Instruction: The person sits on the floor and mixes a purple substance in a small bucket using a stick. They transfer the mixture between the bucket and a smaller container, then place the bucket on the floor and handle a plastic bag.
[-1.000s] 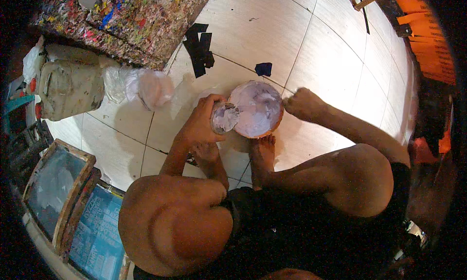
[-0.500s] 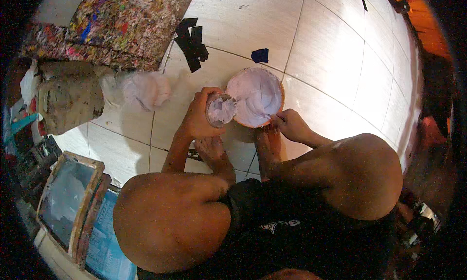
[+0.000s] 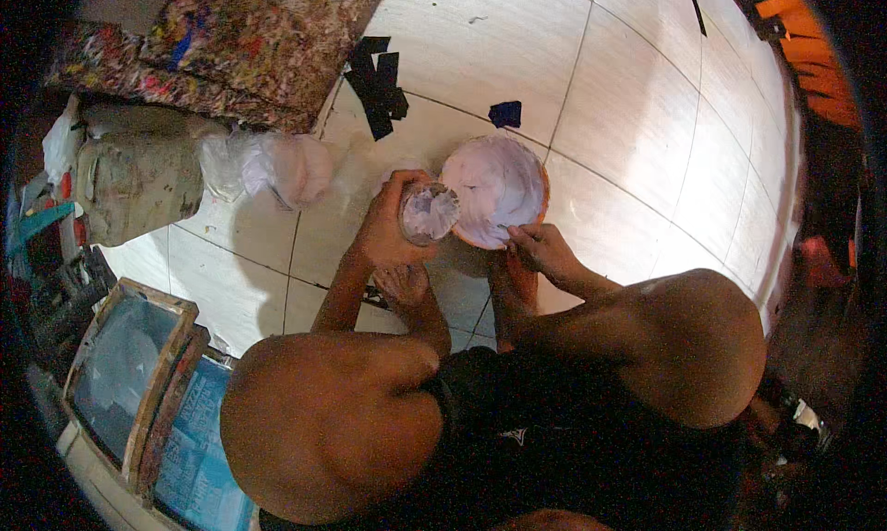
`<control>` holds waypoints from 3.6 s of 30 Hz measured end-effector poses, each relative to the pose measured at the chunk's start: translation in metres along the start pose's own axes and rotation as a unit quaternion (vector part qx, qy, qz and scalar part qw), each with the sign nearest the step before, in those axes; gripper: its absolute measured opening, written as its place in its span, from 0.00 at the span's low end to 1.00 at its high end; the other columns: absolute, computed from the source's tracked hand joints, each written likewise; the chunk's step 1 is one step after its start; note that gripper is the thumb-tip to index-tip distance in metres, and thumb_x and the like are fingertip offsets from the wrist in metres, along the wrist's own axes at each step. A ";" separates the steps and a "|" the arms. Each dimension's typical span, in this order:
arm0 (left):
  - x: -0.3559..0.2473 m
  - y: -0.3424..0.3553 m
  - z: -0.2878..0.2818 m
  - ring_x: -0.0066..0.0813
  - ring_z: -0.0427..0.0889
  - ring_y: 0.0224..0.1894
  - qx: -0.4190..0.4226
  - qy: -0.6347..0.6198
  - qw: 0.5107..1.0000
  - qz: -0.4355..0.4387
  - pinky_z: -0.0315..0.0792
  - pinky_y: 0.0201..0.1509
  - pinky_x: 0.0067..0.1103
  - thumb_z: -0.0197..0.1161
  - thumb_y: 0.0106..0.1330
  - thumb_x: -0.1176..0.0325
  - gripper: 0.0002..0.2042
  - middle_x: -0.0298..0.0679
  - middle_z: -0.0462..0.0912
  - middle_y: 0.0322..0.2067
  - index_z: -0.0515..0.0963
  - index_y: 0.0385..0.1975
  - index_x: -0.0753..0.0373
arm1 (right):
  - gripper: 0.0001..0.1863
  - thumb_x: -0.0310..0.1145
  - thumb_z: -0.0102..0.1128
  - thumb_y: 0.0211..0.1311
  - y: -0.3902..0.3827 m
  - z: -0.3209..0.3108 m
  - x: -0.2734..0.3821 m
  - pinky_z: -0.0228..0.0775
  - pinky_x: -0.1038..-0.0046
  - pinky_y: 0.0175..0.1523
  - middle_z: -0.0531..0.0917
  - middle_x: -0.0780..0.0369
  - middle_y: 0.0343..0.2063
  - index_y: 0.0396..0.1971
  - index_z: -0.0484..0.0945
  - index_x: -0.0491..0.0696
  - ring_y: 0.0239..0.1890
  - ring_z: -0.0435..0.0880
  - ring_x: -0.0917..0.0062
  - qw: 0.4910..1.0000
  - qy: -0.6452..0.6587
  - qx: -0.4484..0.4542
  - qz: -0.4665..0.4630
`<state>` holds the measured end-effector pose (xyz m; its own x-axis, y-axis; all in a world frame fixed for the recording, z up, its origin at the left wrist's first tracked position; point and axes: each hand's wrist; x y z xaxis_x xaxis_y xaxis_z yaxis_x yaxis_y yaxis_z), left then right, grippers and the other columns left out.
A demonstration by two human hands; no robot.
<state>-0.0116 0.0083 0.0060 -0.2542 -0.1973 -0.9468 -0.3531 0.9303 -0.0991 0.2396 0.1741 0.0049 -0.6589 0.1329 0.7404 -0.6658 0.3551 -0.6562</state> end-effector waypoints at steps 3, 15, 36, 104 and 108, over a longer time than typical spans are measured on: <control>0.002 -0.001 0.002 0.42 0.76 0.53 -0.023 -0.016 1.000 0.000 0.69 0.59 0.33 0.76 0.31 0.72 0.42 0.45 0.75 0.48 0.63 0.54 0.59 | 0.20 0.46 0.51 0.71 -0.001 -0.003 -0.015 0.54 0.79 0.22 0.69 0.70 0.15 0.27 0.77 0.45 0.17 0.64 0.86 0.998 0.063 0.009 0.023; -0.003 0.000 -0.006 0.39 0.76 0.53 -0.082 -0.100 0.991 0.016 0.69 0.59 0.30 0.75 0.32 0.75 0.42 0.45 0.75 0.48 0.63 0.54 0.60 | 0.22 0.47 0.52 0.70 -0.014 -0.066 0.064 0.45 0.81 0.20 0.62 0.74 0.12 0.20 0.73 0.47 0.14 0.56 0.89 0.999 -0.017 0.041 0.010; -0.012 -0.008 -0.003 0.39 0.78 0.49 -0.212 -0.071 0.974 0.038 0.71 0.54 0.31 0.81 0.33 0.64 0.42 0.44 0.76 0.45 0.64 0.52 0.60 | 0.07 0.34 0.58 0.51 0.025 0.047 0.222 0.77 0.66 0.30 0.84 0.58 0.21 0.25 0.81 0.47 0.25 0.86 0.67 0.536 -0.720 0.172 -0.406; 0.015 -0.013 -0.011 0.34 0.76 0.51 0.028 -0.086 0.995 -0.037 0.68 0.58 0.27 0.74 0.28 0.67 0.40 0.41 0.76 0.46 0.67 0.50 0.61 | 0.13 0.35 0.48 0.67 -0.010 -0.028 0.010 0.70 0.59 0.28 0.80 0.50 0.18 0.32 0.77 0.40 0.20 0.79 0.57 0.915 -0.384 -0.032 -0.117; 0.013 -0.012 -0.010 0.34 0.76 0.51 0.018 -0.105 0.994 -0.032 0.67 0.59 0.27 0.74 0.28 0.67 0.40 0.41 0.76 0.46 0.67 0.50 0.61 | 0.21 0.40 0.48 0.71 -0.005 -0.009 0.010 0.68 0.65 0.29 0.79 0.52 0.18 0.27 0.78 0.37 0.20 0.76 0.69 0.969 -0.240 -0.035 -0.049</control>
<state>-0.0194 -0.0084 -0.0026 -0.0374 -0.1916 -0.9808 -0.3288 0.9292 -0.1690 0.2390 0.1821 0.0171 -0.6917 -0.3451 0.6344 -0.7192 0.4082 -0.5622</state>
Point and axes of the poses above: each hand's wrist, its own y-axis towards the middle knuckle, its own z-axis out of the palm, x = y × z
